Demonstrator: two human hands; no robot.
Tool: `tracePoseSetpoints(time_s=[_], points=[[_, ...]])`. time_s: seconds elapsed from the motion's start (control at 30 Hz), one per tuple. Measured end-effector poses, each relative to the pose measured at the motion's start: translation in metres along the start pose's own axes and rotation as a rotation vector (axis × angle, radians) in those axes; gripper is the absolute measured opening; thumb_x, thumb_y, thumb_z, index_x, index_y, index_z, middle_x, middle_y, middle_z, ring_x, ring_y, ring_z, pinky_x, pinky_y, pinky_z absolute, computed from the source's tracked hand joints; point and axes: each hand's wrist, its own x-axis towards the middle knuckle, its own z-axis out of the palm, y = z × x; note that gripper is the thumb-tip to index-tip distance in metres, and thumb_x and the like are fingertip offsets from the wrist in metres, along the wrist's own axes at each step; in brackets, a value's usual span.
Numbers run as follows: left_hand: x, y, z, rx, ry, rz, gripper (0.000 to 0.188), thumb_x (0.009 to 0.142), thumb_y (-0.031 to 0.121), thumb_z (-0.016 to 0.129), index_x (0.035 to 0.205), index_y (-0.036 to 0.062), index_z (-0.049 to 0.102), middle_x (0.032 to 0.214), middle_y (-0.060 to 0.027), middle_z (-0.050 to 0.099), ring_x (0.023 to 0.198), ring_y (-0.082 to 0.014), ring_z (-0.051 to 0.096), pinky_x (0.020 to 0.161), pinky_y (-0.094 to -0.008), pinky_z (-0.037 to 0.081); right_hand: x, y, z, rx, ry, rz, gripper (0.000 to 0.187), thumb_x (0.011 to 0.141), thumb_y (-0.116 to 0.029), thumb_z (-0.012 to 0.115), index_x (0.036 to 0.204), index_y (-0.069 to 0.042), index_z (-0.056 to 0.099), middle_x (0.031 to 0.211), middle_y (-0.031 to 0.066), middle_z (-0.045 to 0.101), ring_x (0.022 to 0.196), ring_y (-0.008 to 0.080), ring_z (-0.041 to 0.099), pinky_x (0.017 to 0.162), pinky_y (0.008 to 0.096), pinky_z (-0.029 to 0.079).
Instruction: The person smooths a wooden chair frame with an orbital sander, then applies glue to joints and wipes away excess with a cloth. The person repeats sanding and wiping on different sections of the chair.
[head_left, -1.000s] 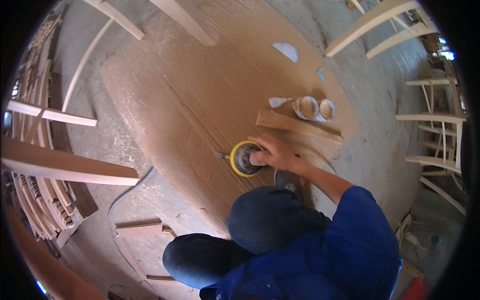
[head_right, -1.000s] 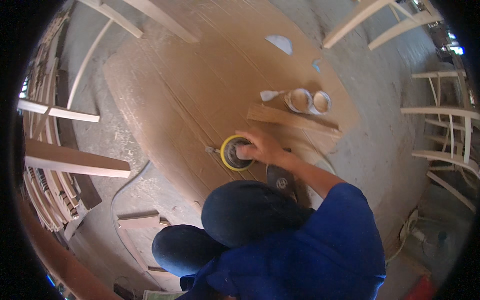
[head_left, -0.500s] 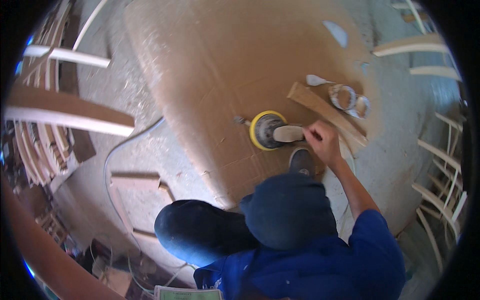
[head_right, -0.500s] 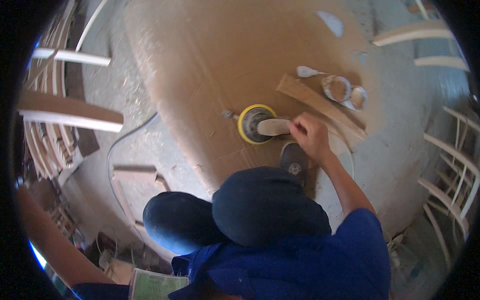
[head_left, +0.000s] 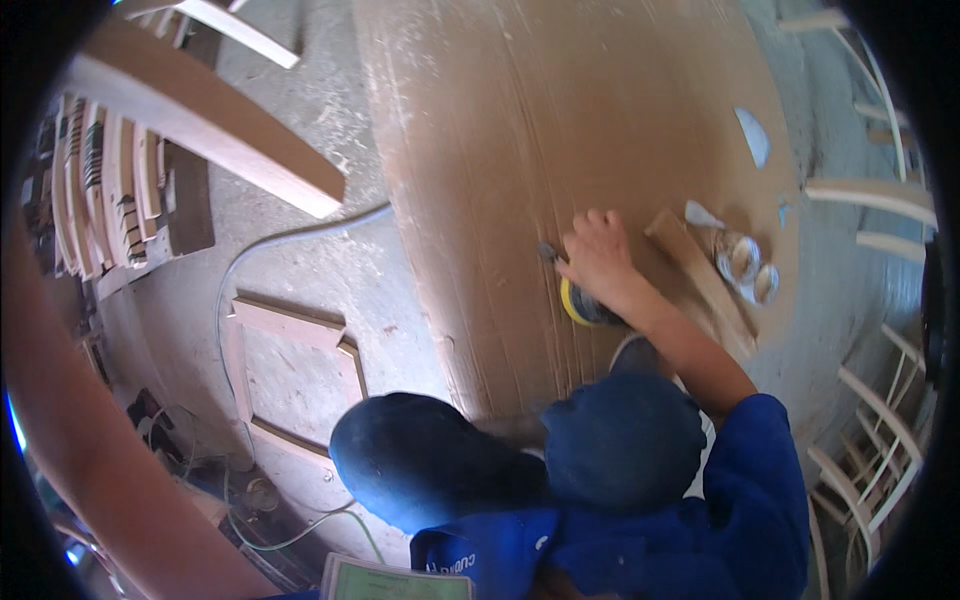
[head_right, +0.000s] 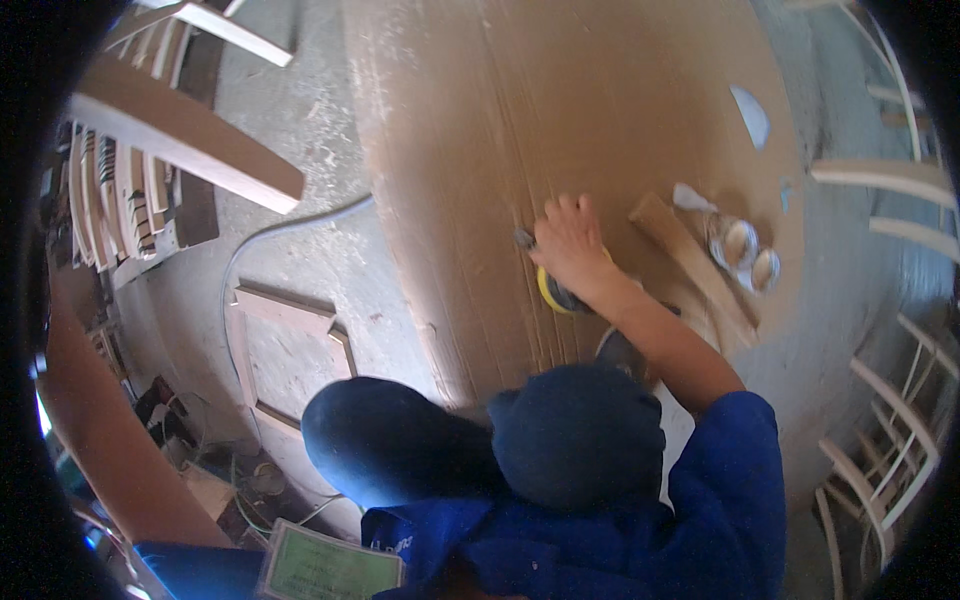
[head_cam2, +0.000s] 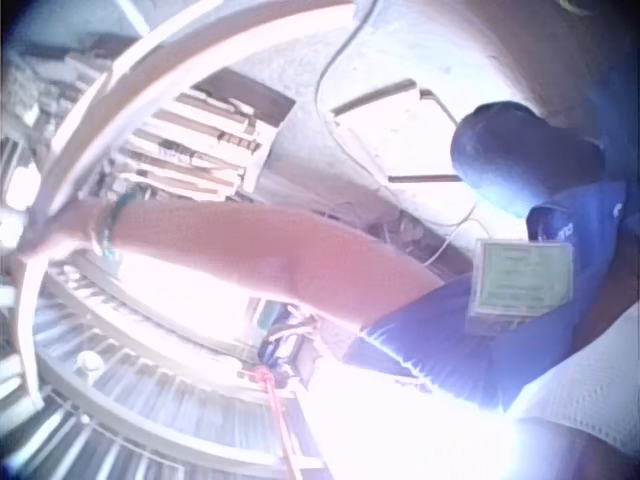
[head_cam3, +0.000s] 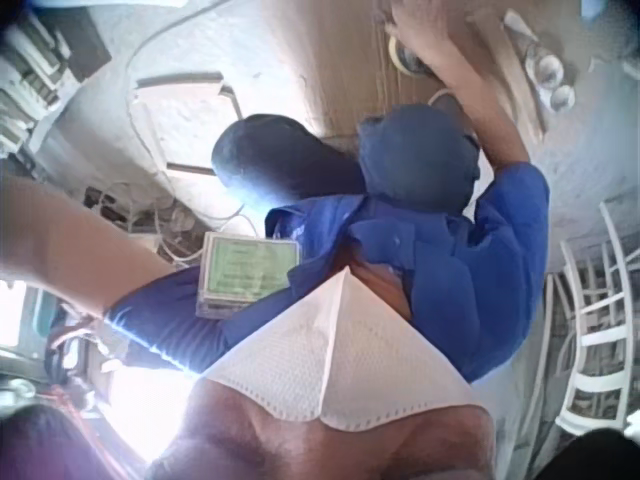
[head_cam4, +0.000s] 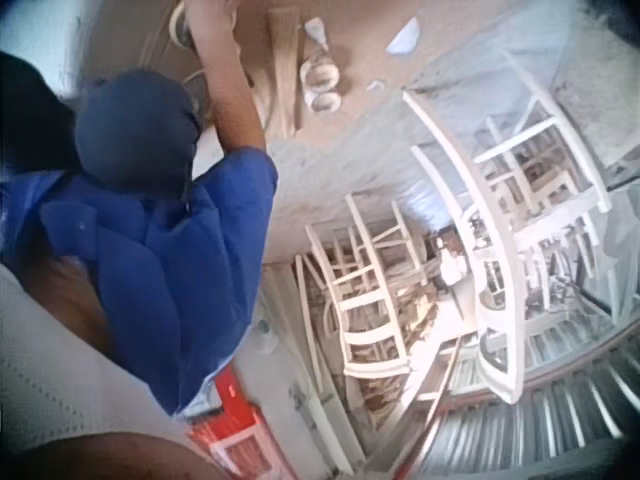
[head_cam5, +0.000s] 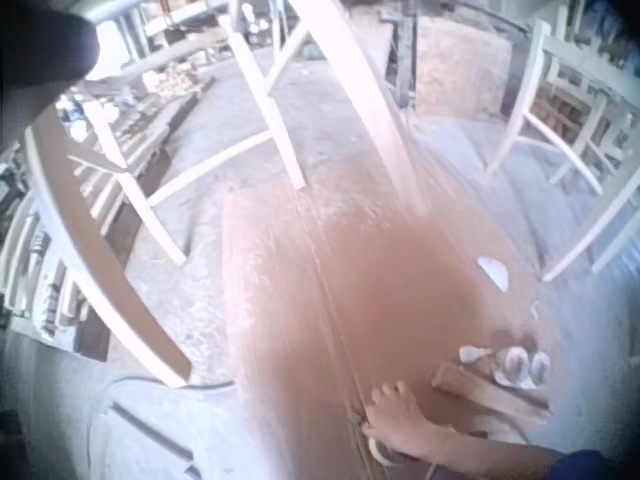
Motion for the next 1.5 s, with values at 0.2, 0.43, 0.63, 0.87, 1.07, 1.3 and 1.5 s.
tracePoseSetpoints(time_s=[0.2,0.43,0.63,0.87,1.07,1.3,1.5], points=[[-0.006,0.011,0.003,-0.064,-0.004,0.030,0.067,0.088,0.061,0.054,0.109,-0.0022,0.058,0.097,-0.0133,0.063,0.087,-0.0200,0.063,0.075,-0.0351,0.052,0.013,-0.003,0.032,0.042,-0.167,-0.037,0.025,0.065,-0.032,0.075,0.076,-0.009,0.070,0.083,0.0094,0.063,0.091,0.0268,0.057,0.078,0.0409,0.038],[0.001,0.014,0.007,-0.119,-0.019,0.059,0.066,0.088,0.060,0.055,0.109,-0.0021,0.058,0.096,-0.0130,0.064,0.086,-0.0199,0.063,0.075,-0.0349,0.052,0.012,-0.001,0.027,0.222,-0.156,0.009,0.019,0.062,-0.025,0.072,0.069,-0.009,0.065,0.079,0.0103,0.061,0.085,0.0285,0.057,0.076,0.0423,0.038],[0.028,0.014,0.009,-0.153,-0.047,0.060,0.066,0.088,0.060,0.056,0.109,-0.0020,0.058,0.096,-0.0128,0.064,0.085,-0.0198,0.063,0.074,-0.0346,0.053,0.023,0.002,0.008,0.345,-0.252,0.202,0.021,0.063,-0.025,0.072,0.068,-0.008,0.061,0.074,0.0086,0.063,0.077,0.0284,0.061,0.070,0.0418,0.044],[0.067,0.022,0.018,-0.217,-0.049,0.027,0.065,0.087,0.059,0.058,0.108,-0.0019,0.058,0.095,-0.0125,0.064,0.084,-0.0197,0.064,0.073,-0.0344,0.053,0.016,0.010,0.008,0.533,-0.247,0.437,0.025,0.069,-0.028,0.072,0.078,-0.006,0.064,0.079,0.0106,0.069,0.075,0.0271,0.068,0.068,0.0394,0.052],[0.096,0.074,0.023,-0.318,0.011,-0.046,0.064,0.087,0.059,0.059,0.108,-0.0019,0.058,0.094,-0.0123,0.064,0.083,-0.0196,0.064,0.073,-0.0341,0.053,0.006,0.003,-0.002,0.496,-0.189,0.422,0.025,0.079,-0.027,0.067,0.094,-0.007,0.069,0.085,0.0148,0.069,0.079,0.0321,0.067,0.070,0.0420,0.050],[0.060,0.105,0.015,-0.417,-0.107,-0.301,0.052,0.086,0.038,0.071,0.111,0.0010,0.045,0.084,-0.0074,0.060,0.071,-0.0144,0.062,0.061,-0.0296,0.055,-0.029,0.008,-0.059,0.727,0.278,0.731,0.025,0.088,-0.024,0.059,0.102,-0.005,0.067,0.088,0.0176,0.067,0.082,0.0351,0.064,0.073,0.0417,0.049],[0.093,0.149,-0.030,0.100,-0.051,0.055,0.090,0.085,0.049,0.068,0.144,-0.0016,0.021,0.138,-0.0244,0.040,0.127,-0.0315,0.043,0.104,-0.0457,0.039,-0.010,0.027,-0.141,0.865,0.569,0.777,0.029,0.093,-0.027,0.058,0.106,-0.002,0.064,0.094,0.0148,0.067,0.085,0.0279,0.064,0.077,0.0370,0.050]])
